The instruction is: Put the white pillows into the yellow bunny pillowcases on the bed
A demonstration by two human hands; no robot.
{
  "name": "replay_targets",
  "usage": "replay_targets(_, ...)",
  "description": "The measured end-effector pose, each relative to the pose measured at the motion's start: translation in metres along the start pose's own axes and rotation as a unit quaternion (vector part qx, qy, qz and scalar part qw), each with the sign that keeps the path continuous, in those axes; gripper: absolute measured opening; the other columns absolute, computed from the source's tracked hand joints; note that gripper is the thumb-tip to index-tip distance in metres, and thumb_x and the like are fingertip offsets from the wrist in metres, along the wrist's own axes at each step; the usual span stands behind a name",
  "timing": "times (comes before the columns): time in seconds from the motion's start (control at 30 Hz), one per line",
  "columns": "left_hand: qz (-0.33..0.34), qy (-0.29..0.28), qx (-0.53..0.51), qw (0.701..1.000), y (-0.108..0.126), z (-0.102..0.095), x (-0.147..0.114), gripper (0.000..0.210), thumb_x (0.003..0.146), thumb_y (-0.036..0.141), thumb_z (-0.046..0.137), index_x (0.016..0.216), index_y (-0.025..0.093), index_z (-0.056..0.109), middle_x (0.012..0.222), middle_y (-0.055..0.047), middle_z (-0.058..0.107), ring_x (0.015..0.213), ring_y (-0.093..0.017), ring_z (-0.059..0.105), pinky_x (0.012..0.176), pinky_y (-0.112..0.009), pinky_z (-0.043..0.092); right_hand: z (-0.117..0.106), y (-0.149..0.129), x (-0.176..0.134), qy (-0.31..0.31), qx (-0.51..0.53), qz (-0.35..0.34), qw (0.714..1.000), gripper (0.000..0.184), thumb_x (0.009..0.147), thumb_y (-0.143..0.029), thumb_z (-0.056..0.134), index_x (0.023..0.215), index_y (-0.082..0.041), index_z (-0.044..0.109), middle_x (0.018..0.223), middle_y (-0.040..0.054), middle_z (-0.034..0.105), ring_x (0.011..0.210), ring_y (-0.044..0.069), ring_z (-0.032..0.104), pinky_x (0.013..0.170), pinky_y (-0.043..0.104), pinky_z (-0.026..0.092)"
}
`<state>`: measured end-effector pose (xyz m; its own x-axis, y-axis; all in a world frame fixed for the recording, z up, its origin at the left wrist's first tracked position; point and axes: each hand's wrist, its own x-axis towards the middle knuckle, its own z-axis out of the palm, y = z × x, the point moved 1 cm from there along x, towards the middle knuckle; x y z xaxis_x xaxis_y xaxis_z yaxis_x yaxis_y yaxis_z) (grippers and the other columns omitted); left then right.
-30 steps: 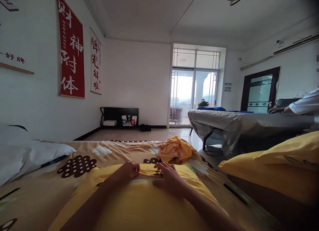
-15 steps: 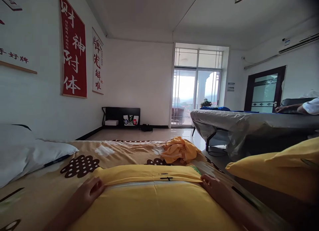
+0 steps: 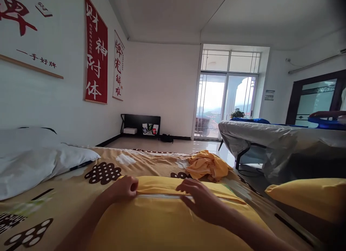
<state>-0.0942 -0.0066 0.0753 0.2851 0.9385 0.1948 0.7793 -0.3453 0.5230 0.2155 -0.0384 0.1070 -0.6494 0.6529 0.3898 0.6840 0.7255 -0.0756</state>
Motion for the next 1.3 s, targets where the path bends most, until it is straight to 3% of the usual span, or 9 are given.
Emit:
replay_targets(0.1, -0.006, -0.016, -0.070, 0.997, -0.010, 0.011, 0.007, 0.011, 0.058, 0.027, 0.054, 0.056, 0.018, 0.047, 0.053, 0.005, 0.044, 0.055, -0.011, 0.038, 0.052, -0.024, 0.024, 0.019, -0.066, 0.047, -0.094, -0.054, -0.111, 0.988, 0.018, 0.088, -0.021, 0.047, 0.097, -0.019, 0.063, 0.091, 0.0069, 0.069, 0.084, 0.020, 0.064, 0.076, 0.031, 0.044)
replay_targets(0.2, -0.012, 0.015, -0.157, 0.987, -0.027, 0.031, 0.005, 0.015, 0.063, 0.031, 0.048, 0.058, 0.019, 0.042, 0.056, 0.005, 0.041, 0.059, -0.011, 0.038, 0.055, -0.023, 0.029, 0.045, -0.095, 0.080, -0.135, -0.101, -0.083, 0.982, 0.019, 0.086, -0.024, 0.049, 0.094, -0.014, 0.063, 0.085, 0.0114, 0.070, 0.074, 0.023, 0.065, 0.063, 0.030, 0.040)
replay_targets(0.37, -0.003, 0.030, -0.290, 0.957, -0.049, 0.044, -0.007, 0.024, 0.071, 0.039, 0.056, 0.069, 0.016, 0.051, 0.067, 0.001, 0.053, 0.066, -0.013, 0.045, 0.062, -0.023, 0.034, 0.078, -0.096, 0.097, -0.134, -0.081, -0.018, 0.987, 0.026, 0.092, -0.022, 0.039, 0.086, -0.015, 0.064, 0.085, 0.0112, 0.069, 0.076, 0.021, 0.064, 0.059, 0.028, 0.031)
replay_targets(0.57, 0.010, 0.004, -0.404, 0.915, -0.044, 0.035, -0.011, 0.030, 0.076, 0.044, 0.060, 0.072, 0.016, 0.051, 0.068, 0.003, 0.047, 0.066, -0.011, 0.038, 0.062, -0.023, 0.030, 0.084, -0.093, 0.100, -0.126, -0.051, 0.011, 0.991, 0.022, 0.089, -0.022, 0.043, 0.099, -0.018, 0.062, 0.085, 0.0084, 0.070, 0.068, 0.018, 0.061, 0.054, 0.031, 0.018)
replay_targets(0.67, 0.011, -0.009, -0.437, 0.899, -0.040, 0.035, -0.011, 0.032, 0.076, 0.046, 0.061, 0.072, 0.017, 0.048, 0.070, 0.003, 0.045, 0.067, -0.011, 0.037, 0.063, -0.023, 0.031, 0.087, -0.097, 0.108, -0.103, -0.009, 0.031, 0.994, 0.023, 0.089, -0.027, 0.043, 0.090, -0.021, 0.065, 0.080, 0.0046, 0.070, 0.065, 0.015, 0.057, 0.054, 0.030, 0.018)
replay_targets(0.8, 0.007, 0.012, -0.439, 0.898, -0.036, 0.035, -0.014, 0.030, 0.076, 0.044, 0.059, 0.071, 0.017, 0.047, 0.070, 0.003, 0.046, 0.068, -0.012, 0.039, 0.065, -0.024, 0.032, 0.091, -0.100, 0.117, -0.094, 0.026, 0.086, 0.991, 0.026, 0.087, -0.032, 0.049, 0.071, -0.020, 0.065, 0.069, 0.0023, 0.067, 0.059, 0.012, 0.051, 0.052, 0.027, 0.019)
replay_targets(1.13, -0.032, 0.079, -0.312, 0.946, -0.027, 0.033, -0.020, 0.029, 0.079, 0.045, 0.051, 0.070, 0.018, 0.047, 0.069, 0.002, 0.047, 0.067, -0.013, 0.040, 0.063, -0.026, 0.033, 0.097, -0.103, 0.119, -0.106, 0.090, 0.199, 0.970, 0.020, 0.082, -0.035, 0.056, 0.074, -0.022, 0.070, 0.073, 0.0031, 0.068, 0.066, 0.014, 0.057, 0.051, 0.024, 0.025)
replay_targets(1.2, -0.029, 0.089, -0.291, 0.952, -0.030, 0.034, -0.022, 0.028, 0.081, 0.043, 0.050, 0.071, 0.017, 0.048, 0.070, 0.001, 0.050, 0.069, -0.014, 0.043, 0.065, -0.026, 0.034, 0.098, -0.103, 0.121, -0.110, 0.073, 0.199, 0.971, 0.019, 0.081, -0.034, 0.057, 0.076, -0.022, 0.070, 0.076, 0.0045, 0.069, 0.068, 0.016, 0.059, 0.051, 0.025, 0.024)
replay_targets(1.3, -0.023, 0.091, -0.268, 0.959, -0.037, 0.033, -0.026, 0.027, 0.083, 0.041, 0.049, 0.071, 0.017, 0.050, 0.070, 0.001, 0.052, 0.070, -0.014, 0.045, 0.065, -0.026, 0.036, 0.100, -0.105, 0.121, -0.117, 0.037, 0.137, 0.983, 0.019, 0.081, -0.029, 0.054, 0.076, -0.021, 0.071, 0.077, 0.0062, 0.070, 0.067, 0.016, 0.060, 0.052, 0.026, 0.022)
